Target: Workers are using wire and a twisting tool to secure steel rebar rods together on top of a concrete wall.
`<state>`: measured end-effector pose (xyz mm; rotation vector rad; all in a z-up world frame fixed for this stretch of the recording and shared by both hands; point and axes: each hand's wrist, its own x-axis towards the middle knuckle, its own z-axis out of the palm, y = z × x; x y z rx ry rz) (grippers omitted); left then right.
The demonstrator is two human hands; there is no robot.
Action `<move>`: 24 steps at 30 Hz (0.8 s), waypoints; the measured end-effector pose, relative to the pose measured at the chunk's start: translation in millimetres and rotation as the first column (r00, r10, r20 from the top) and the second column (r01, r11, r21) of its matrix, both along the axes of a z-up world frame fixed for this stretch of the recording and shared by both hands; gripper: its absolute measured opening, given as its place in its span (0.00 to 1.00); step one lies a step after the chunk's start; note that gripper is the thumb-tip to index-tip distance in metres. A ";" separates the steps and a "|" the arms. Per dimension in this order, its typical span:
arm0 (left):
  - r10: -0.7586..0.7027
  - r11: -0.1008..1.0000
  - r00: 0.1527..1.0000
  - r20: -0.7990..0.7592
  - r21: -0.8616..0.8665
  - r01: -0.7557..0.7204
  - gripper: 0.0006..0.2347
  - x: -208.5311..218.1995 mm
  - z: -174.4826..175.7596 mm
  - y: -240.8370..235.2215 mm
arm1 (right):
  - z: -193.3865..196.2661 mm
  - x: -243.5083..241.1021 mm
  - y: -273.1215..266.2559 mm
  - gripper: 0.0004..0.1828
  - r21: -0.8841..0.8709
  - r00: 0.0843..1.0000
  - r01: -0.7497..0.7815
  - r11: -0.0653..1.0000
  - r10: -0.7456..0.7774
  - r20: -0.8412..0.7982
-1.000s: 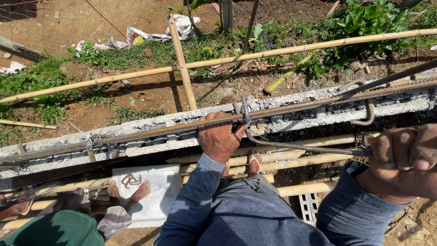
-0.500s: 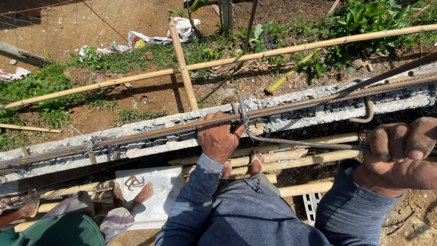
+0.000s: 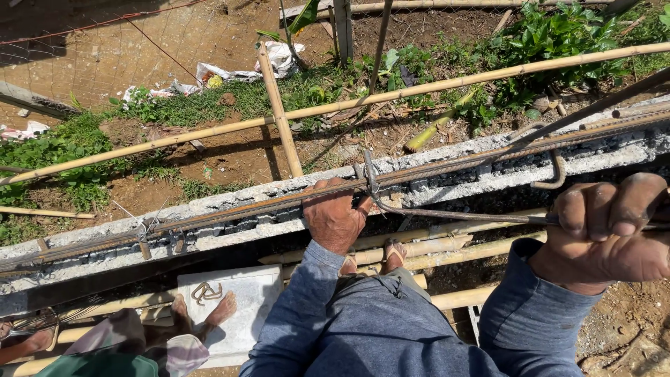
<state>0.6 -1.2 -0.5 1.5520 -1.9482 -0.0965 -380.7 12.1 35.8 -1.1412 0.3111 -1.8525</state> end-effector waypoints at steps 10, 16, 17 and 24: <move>0.041 0.994 0.998 0.039 0.101 -0.045 0.17 -0.1 -2.9 -1.1 | 188.7 109.1 -48.7 0.27 0.139 0.812 -0.167 0.976 0.216 -0.542; 0.099 0.994 0.994 -0.048 0.054 -0.097 0.16 -4.1 -1.1 1.6 | 262.7 217.0 -91.7 0.27 0.141 0.541 -0.271 0.952 0.272 -0.796; 0.103 0.993 0.993 -0.051 0.056 -0.101 0.16 -3.8 -3.7 0.6 | 255.6 228.2 -105.9 0.27 0.143 0.538 -0.275 0.951 0.275 -0.797; 0.041 0.999 0.999 -0.009 0.025 -0.041 0.14 -2.1 0.8 -1.7 | 221.1 315.9 -161.5 0.23 -0.210 0.343 -0.143 0.967 -0.150 -0.927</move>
